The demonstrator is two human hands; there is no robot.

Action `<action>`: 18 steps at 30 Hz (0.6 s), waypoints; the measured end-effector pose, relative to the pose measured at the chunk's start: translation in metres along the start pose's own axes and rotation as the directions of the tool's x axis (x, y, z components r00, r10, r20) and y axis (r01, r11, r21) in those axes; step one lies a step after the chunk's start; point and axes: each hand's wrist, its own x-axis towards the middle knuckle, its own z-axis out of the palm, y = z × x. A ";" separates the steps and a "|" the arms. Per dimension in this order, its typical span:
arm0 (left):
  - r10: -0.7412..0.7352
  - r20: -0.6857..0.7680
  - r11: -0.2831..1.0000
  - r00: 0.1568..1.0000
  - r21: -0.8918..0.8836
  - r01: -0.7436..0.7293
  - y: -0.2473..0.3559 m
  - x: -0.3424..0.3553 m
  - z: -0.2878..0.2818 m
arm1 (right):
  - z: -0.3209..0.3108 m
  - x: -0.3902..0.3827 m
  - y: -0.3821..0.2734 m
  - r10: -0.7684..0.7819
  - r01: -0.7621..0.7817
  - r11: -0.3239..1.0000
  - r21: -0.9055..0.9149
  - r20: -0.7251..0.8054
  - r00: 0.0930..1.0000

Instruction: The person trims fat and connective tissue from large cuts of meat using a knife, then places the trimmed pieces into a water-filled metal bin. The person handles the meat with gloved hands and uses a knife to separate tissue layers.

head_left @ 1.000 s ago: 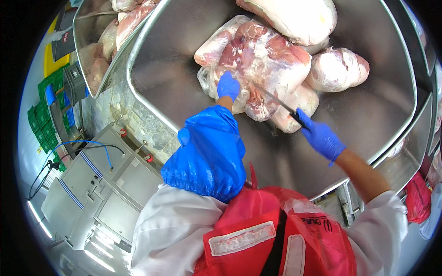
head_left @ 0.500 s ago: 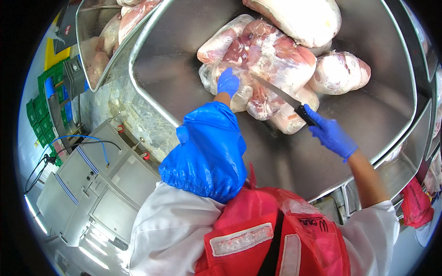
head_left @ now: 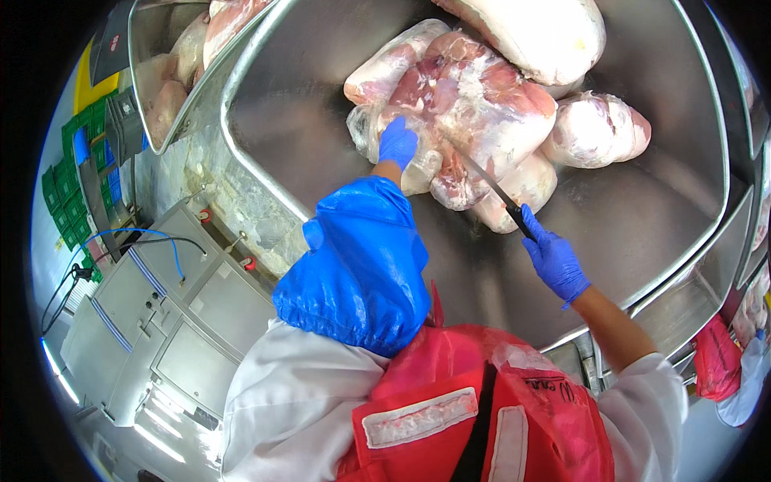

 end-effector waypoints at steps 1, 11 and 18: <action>-0.002 0.001 0.999 1.000 -0.037 0.002 0.002 0.001 0.001 | 0.011 -0.003 0.008 0.024 -0.025 0.999 -0.047 -0.007 1.000; 0.396 0.213 0.719 0.893 0.533 -0.446 -0.013 0.040 -0.020 | -0.081 -0.016 -0.051 0.254 -0.305 0.946 0.113 0.329 0.909; 0.387 0.127 0.887 0.913 0.220 -0.406 0.032 0.010 -0.024 | -0.051 -0.019 -0.025 0.126 -0.158 0.968 0.194 0.168 0.978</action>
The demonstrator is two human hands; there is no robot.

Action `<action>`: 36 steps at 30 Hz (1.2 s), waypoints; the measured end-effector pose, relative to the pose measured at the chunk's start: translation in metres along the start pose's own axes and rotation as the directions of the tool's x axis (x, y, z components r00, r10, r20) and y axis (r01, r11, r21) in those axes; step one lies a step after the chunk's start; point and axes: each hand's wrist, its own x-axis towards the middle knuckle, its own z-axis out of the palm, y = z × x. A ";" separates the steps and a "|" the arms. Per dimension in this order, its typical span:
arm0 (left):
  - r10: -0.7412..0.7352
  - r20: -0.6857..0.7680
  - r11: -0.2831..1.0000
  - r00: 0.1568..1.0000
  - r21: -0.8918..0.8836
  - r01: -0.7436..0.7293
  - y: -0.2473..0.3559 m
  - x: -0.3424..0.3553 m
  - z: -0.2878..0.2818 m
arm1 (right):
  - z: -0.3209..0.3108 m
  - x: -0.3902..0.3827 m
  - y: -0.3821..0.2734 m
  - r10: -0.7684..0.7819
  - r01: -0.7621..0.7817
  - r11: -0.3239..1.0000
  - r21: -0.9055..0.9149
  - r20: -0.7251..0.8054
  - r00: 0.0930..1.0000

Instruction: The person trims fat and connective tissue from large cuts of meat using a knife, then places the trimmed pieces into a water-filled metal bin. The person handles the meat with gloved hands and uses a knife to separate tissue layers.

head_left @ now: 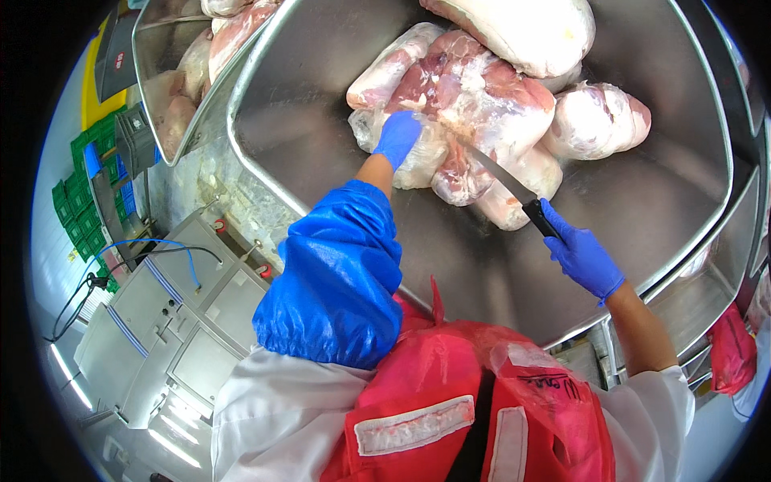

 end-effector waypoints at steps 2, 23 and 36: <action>0.009 -0.045 0.999 0.999 -0.044 -0.011 -0.030 -0.007 0.006 | 0.004 0.001 -0.006 0.000 -0.002 0.997 0.073 0.027 1.000; 0.096 0.347 0.780 0.933 0.556 -0.288 0.035 0.035 -0.011 | 0.012 -0.007 -0.009 -0.041 0.040 0.992 -0.120 -0.005 0.999; 0.205 0.236 0.883 0.950 0.373 -0.284 0.023 -0.014 0.010 | 0.010 -0.007 0.000 -0.041 0.041 0.999 -0.024 -0.004 0.999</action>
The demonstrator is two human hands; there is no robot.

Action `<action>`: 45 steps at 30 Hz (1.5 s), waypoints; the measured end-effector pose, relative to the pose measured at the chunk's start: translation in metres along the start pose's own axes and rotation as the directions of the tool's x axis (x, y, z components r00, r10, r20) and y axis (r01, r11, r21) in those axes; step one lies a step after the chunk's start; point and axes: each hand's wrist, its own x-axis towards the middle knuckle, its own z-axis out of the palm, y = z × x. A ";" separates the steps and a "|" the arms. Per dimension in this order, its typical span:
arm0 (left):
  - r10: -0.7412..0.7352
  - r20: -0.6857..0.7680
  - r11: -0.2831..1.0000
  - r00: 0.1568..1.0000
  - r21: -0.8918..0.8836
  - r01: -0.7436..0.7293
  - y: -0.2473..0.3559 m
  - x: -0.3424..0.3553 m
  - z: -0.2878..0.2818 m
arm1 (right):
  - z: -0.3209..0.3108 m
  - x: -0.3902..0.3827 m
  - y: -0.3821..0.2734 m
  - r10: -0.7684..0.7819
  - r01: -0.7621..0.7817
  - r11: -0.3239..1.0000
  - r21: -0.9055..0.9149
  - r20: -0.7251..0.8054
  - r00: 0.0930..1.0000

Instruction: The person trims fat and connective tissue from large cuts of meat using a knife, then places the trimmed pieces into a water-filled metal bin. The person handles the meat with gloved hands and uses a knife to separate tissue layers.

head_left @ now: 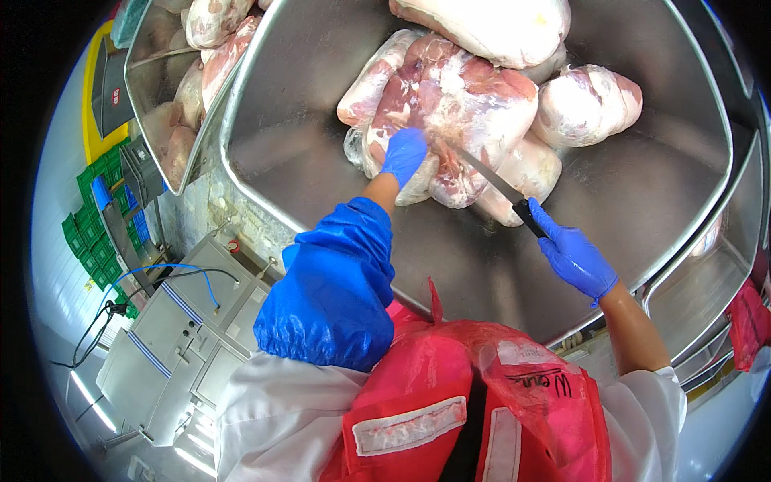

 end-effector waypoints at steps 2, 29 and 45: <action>0.105 -0.102 0.944 0.989 -0.301 -0.131 0.055 -0.008 -0.028 | 0.004 0.000 0.007 -0.031 0.032 0.999 0.023 -0.034 0.999; -0.086 -0.035 0.943 0.996 -0.325 0.070 0.031 -0.033 -0.022 | -0.010 -0.010 -0.009 -0.057 0.052 0.995 -0.088 -0.058 0.997; -0.314 0.077 0.607 0.946 -0.750 0.262 -0.105 -0.079 0.158 | 0.043 -0.049 0.011 0.032 0.051 0.966 0.255 -0.310 0.950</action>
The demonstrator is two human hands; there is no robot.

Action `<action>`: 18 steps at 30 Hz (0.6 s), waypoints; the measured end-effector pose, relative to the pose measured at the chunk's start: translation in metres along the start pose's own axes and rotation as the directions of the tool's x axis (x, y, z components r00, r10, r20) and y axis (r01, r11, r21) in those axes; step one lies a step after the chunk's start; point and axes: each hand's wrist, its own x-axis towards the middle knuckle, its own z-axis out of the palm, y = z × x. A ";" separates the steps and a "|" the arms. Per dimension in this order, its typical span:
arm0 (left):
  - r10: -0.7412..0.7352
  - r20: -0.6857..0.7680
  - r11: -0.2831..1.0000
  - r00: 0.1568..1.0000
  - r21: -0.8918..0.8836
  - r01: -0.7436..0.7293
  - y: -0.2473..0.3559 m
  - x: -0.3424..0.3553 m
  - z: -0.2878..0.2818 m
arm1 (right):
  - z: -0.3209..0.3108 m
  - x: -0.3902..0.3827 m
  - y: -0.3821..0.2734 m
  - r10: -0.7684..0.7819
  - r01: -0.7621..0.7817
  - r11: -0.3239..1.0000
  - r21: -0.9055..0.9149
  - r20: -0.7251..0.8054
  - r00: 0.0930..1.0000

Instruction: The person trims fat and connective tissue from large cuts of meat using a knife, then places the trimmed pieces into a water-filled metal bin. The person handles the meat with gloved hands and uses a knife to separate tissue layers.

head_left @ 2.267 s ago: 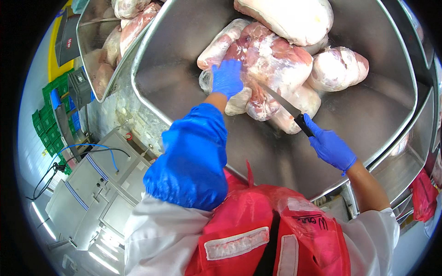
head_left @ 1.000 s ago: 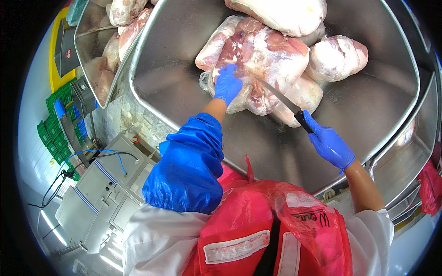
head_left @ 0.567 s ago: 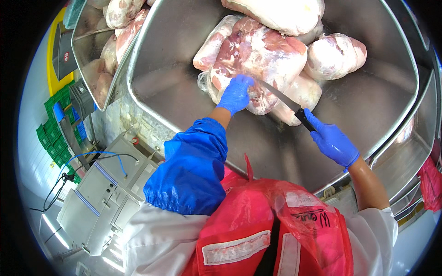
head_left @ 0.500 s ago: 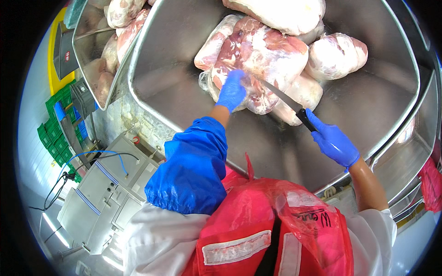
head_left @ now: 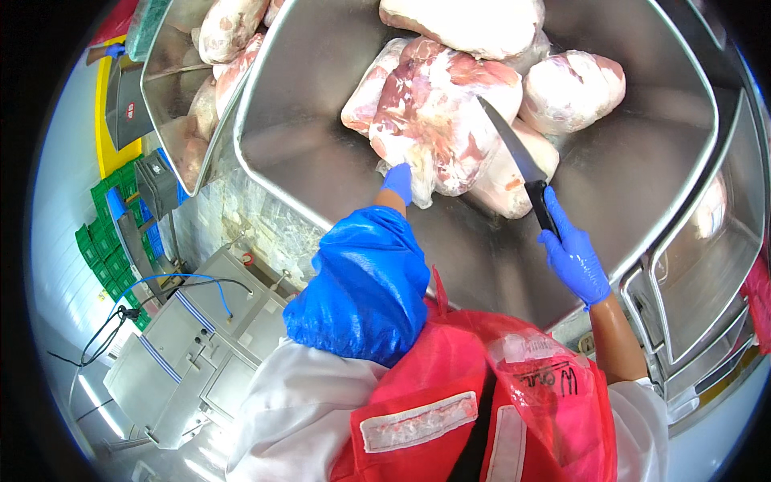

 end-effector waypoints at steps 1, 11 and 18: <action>-0.041 0.003 0.999 0.999 -0.005 0.041 0.011 -0.001 -0.005 | -0.003 -0.006 0.001 0.026 -0.026 0.999 0.028 -0.011 1.000; -0.278 0.117 0.813 0.954 -0.501 0.298 0.179 -0.068 -0.007 | -0.020 -0.090 0.040 -0.145 0.135 0.989 -0.067 -0.160 0.976; -0.039 -0.019 0.969 0.999 -0.246 0.033 0.249 -0.097 -0.032 | 0.001 -0.113 0.058 -0.280 0.267 0.947 -0.179 -0.051 0.959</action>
